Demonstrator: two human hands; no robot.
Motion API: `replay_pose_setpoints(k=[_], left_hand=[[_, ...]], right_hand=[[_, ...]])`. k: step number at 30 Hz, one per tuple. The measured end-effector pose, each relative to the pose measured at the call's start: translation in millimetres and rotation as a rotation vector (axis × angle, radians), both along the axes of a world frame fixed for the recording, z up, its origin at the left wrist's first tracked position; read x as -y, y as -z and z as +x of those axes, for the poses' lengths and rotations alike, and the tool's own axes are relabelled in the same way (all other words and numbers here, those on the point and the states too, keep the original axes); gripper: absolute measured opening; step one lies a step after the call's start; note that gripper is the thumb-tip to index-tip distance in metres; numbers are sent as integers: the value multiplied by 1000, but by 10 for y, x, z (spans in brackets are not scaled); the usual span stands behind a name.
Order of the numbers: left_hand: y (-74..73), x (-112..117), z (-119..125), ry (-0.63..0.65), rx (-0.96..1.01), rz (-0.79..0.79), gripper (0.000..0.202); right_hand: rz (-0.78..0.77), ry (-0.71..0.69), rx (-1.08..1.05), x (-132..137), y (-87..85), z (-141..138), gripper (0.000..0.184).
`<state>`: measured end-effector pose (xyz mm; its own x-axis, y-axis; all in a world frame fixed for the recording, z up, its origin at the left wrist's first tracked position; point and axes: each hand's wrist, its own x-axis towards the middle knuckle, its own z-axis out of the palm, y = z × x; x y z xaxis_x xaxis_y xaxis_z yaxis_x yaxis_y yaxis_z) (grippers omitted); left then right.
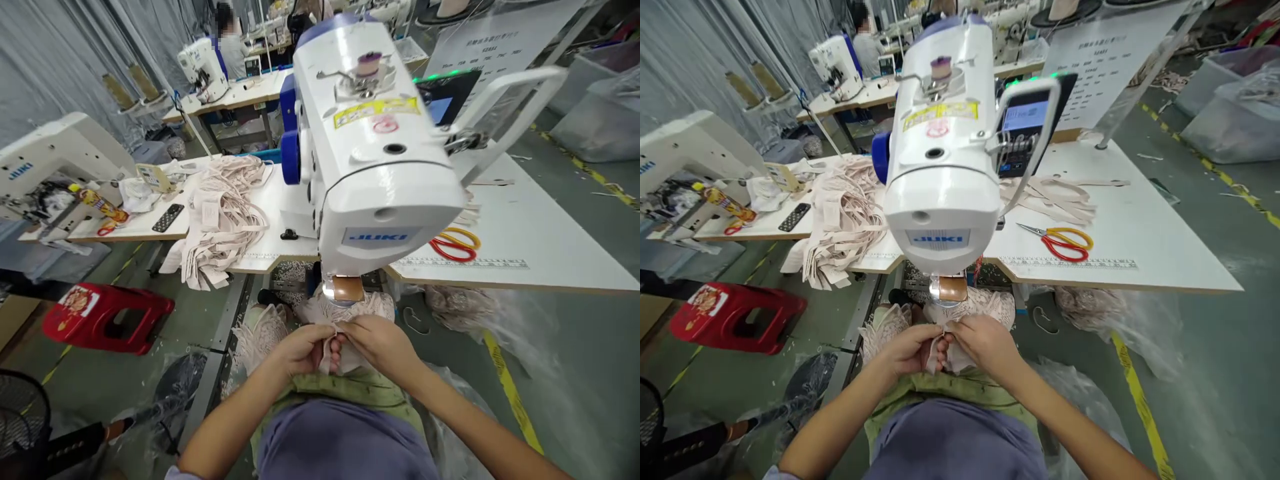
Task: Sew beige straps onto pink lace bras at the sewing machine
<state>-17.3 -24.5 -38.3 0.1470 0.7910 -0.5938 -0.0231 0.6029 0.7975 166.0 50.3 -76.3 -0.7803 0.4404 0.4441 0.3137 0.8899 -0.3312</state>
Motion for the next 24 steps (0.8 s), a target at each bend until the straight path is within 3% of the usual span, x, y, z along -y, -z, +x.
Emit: replay_pose_setpoints(k=[5,9,14,20,22,24], left_hand=[[88,121,52,-161,100,125,43],[25,170,74,-156,-63,291,36],[-9,179,103,-115,-310,387,36],[82,106,125,-125,-502,362,37],[116,68,95,-105,-511,311,41],[144,41,38,-59,-449,271,43]], right_hand=[[-290,215,-180,83,-2,29,26],[-409,210,-163,205,-72,-30,24],[-356,226,-190,230,-125,-80,17],[-291,198,-282,311,56,-115,16],[-272,106,-161,177,124,-32,17],[-260,175,38,-168,146,149,22]])
